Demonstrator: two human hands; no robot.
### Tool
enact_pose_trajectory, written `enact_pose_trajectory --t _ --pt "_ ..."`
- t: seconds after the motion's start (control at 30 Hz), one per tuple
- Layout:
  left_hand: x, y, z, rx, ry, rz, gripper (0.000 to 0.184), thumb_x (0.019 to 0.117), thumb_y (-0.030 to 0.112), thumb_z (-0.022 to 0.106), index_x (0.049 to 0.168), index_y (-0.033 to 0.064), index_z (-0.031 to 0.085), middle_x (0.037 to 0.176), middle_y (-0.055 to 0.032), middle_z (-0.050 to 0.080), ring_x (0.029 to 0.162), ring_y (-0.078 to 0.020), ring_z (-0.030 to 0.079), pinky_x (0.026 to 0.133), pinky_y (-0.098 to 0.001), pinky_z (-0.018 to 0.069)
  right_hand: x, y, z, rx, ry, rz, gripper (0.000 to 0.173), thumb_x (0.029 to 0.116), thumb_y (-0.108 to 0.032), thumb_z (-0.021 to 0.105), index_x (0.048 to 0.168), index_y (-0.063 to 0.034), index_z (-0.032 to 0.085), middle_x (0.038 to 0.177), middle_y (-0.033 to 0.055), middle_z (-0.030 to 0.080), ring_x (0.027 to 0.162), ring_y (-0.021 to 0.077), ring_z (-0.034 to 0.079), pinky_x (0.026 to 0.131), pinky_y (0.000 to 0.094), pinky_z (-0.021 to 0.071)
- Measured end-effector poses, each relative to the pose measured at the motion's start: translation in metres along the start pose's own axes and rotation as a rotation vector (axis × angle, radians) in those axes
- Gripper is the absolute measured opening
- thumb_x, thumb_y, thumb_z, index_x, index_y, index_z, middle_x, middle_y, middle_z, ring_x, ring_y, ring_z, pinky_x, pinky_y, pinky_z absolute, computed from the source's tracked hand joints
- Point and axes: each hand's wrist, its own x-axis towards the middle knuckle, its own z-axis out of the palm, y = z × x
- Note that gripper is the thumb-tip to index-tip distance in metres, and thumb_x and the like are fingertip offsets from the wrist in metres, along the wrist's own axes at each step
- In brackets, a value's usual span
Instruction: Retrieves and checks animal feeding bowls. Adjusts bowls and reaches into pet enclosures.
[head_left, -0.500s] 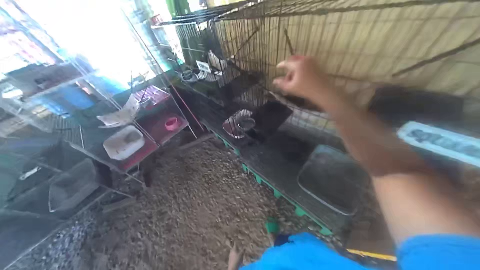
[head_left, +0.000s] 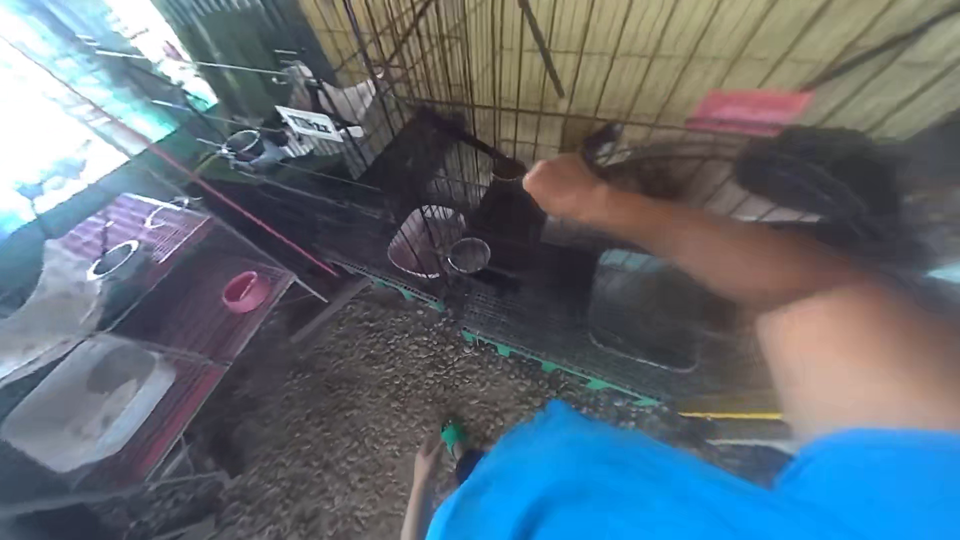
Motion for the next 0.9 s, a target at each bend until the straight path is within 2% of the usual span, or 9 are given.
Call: enact_pose_trajectory --t 0.17,0.33,0.5,0.57,0.63,0.7,0.73,0.8,0.9 --pt "0.09 0.137 -0.096 0.332 -0.143 0.303 0.046 0.1041 0.009 0.057 0.147 -0.0047 0.047 0.144 -0.0288 0.054 0.129 -0.0389 0.058 0.108 -0.0512 0.047 0.011 -0.015 -0.021 -0.097 -0.05 0.092 0.012 0.0967 0.008 0.057 0.1 0.0127 0.068 0.105 0.0329 0.067 0.103 0.0534 0.065 0.084 0.0682 0.05" --pt "0.102 0.29 -0.141 0.393 -0.232 0.668 0.047 0.1032 0.007 0.054 0.147 -0.0079 0.045 0.146 -0.0303 0.051 0.131 -0.0355 0.057 0.11 -0.0455 0.0458 -0.033 -0.026 -0.023 -0.107 0.232 0.099 0.011 0.0946 0.003 0.062 0.096 0.0129 0.067 0.096 0.0328 0.066 0.087 0.0529 0.067 0.072 0.0667 0.0519" --pt "0.109 0.405 -0.091 0.297 -0.353 1.01 0.065 0.0977 0.01 0.064 0.153 -0.006 0.035 0.153 -0.0301 0.042 0.134 -0.0351 0.052 0.105 -0.0451 0.0499 -0.163 -0.112 -0.011 0.021 0.065 0.347 0.005 0.0826 -0.002 0.076 0.087 -0.0029 0.074 0.086 0.0189 0.067 0.075 0.0417 0.069 0.06 0.061 0.0542" --pt "0.115 0.439 -0.059 0.22 -0.375 1.097 0.079 0.0958 0.016 0.068 0.159 -0.0015 0.024 0.159 -0.0278 0.033 0.141 -0.0361 0.045 0.108 -0.049 0.0462 -0.221 -0.14 -0.007 0.21 -0.047 0.523 0.026 0.0848 -0.01 0.079 0.109 -0.0017 0.076 0.1 0.0263 0.07 0.085 0.0492 0.07 0.069 0.069 0.0542" --pt "0.121 0.474 -0.024 0.127 -0.334 1.233 0.089 0.0946 0.026 0.068 0.16 -0.0034 0.016 0.162 -0.0291 0.027 0.147 -0.0356 0.037 0.114 -0.0475 0.0402 -0.244 -0.176 -0.002 0.37 0.168 0.595 0.032 0.0923 -0.013 0.07 0.118 0.0053 0.072 0.099 0.029 0.071 0.079 0.043 0.071 0.07 0.0585 0.057" --pt "0.13 0.497 0.01 0.014 -0.234 1.329 0.086 0.0966 0.027 0.062 0.159 -0.0079 0.014 0.16 -0.0315 0.028 0.149 -0.0337 0.034 0.119 -0.0436 0.034 -0.227 -0.195 0.038 0.525 0.523 0.645 0.031 0.1049 -0.022 0.055 0.112 0.0031 0.072 0.085 0.0155 0.073 0.068 0.0127 0.068 0.065 0.0256 0.0581" --pt "0.134 0.505 0.025 -0.03 -0.153 1.359 0.082 0.0984 0.026 0.059 0.158 -0.0099 0.015 0.157 -0.032 0.034 0.146 -0.0319 0.038 0.119 -0.0402 0.0341 -0.208 -0.19 0.066 0.628 0.62 0.694 0.033 0.1059 -0.021 0.051 0.113 0.0042 0.072 0.081 0.0129 0.072 0.064 0.0078 0.066 0.061 0.0223 0.0581" --pt "0.142 0.516 0.043 -0.073 -0.003 1.379 0.073 0.1009 0.022 0.055 0.155 -0.0119 0.021 0.151 -0.032 0.042 0.137 -0.0297 0.046 0.113 -0.0359 0.0384 -0.16 -0.15 0.121 0.824 0.567 0.877 0.035 0.1069 -0.014 0.046 0.124 0.0081 0.067 0.089 0.0217 0.072 0.068 0.023 0.07 0.064 0.0395 0.061" --pt "0.156 0.513 0.055 -0.073 0.133 1.432 0.057 0.1045 0.02 0.051 0.143 -0.0175 0.033 0.141 -0.0329 0.049 0.128 -0.0284 0.054 0.107 -0.0345 0.0457 -0.071 -0.052 0.197 1.081 0.229 1.051 0.041 0.1112 -0.017 0.04 0.144 0.0046 0.052 0.121 0.028 0.067 0.102 0.0364 0.071 0.091 0.0513 0.0575"
